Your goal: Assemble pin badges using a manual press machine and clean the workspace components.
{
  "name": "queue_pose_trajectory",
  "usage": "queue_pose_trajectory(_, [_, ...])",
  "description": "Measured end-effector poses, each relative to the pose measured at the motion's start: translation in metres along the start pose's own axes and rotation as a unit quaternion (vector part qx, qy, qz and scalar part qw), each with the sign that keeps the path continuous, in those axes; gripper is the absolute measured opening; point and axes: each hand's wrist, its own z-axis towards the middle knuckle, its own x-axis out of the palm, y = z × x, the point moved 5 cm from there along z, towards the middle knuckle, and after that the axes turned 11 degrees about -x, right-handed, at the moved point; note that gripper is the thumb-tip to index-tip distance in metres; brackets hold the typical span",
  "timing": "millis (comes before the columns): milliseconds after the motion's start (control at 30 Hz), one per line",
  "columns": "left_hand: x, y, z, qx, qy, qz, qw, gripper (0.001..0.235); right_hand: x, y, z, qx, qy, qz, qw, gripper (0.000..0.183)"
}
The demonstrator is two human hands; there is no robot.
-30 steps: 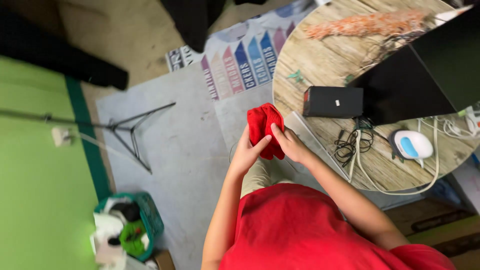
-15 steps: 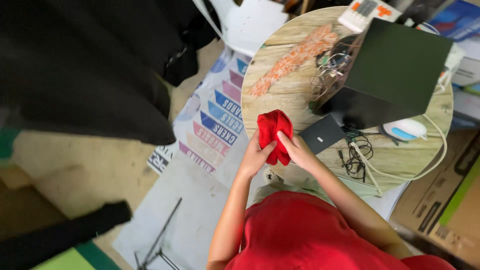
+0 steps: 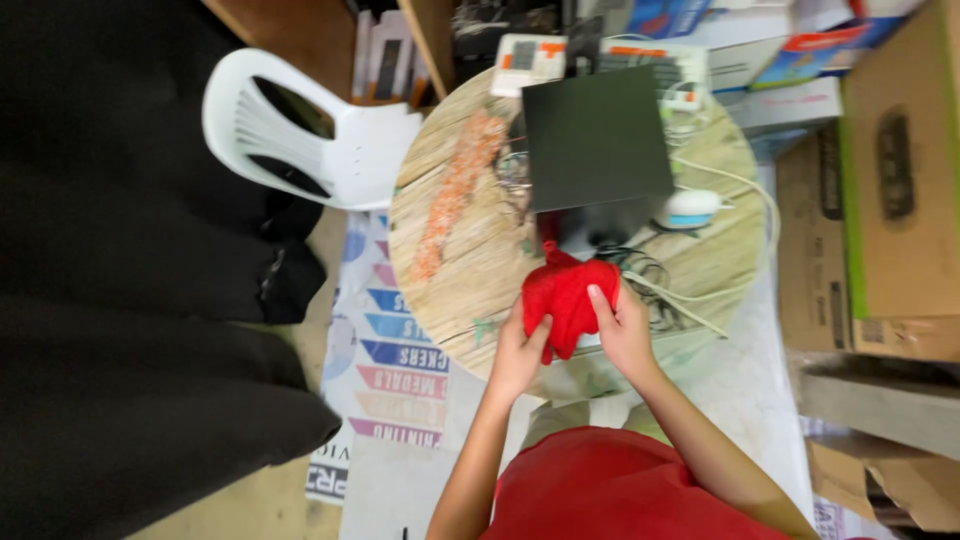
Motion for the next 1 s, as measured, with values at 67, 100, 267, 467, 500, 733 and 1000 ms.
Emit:
queue_pose_trajectory(67, [0.024,-0.012,-0.001,-0.01,0.016,-0.021,1.0,0.043,-0.029,-0.014,-0.01,0.025,-0.023,-0.004,0.999,0.023])
queue_pose_trajectory(100, [0.036,-0.017,-0.002,-0.021,0.02,-0.04,0.999,0.042,-0.044,-0.023,-0.015,0.049,-0.038,0.0,0.998,0.026])
queue_pose_trajectory(267, [0.119,-0.031,-0.017,-0.016,0.093,-0.083,0.992,0.041,-0.124,-0.047,-0.049,0.063,-0.06,-0.018,0.996,0.036])
queue_pose_trajectory(467, [0.22,-0.033,-0.034,-0.136,0.121,-0.126,0.975,0.042,-0.233,0.018,-0.05,-0.016,-0.03,-0.002,0.999,0.024])
queue_pose_trajectory(500, [0.237,-0.033,-0.035,-0.146,0.135,-0.14,0.97,0.041,-0.249,0.052,-0.041,-0.072,-0.014,0.0,0.997,0.03])
queue_pose_trajectory(733, [0.36,-0.019,-0.027,-0.062,0.164,-0.158,0.972,0.033,-0.38,0.016,-0.091,0.042,-0.116,-0.127,0.984,0.027])
queue_pose_trajectory(1000, [0.454,-0.033,-0.011,-0.122,0.218,-0.26,0.933,0.035,-0.521,-0.041,-0.142,0.08,-0.273,0.077,0.956,0.03])
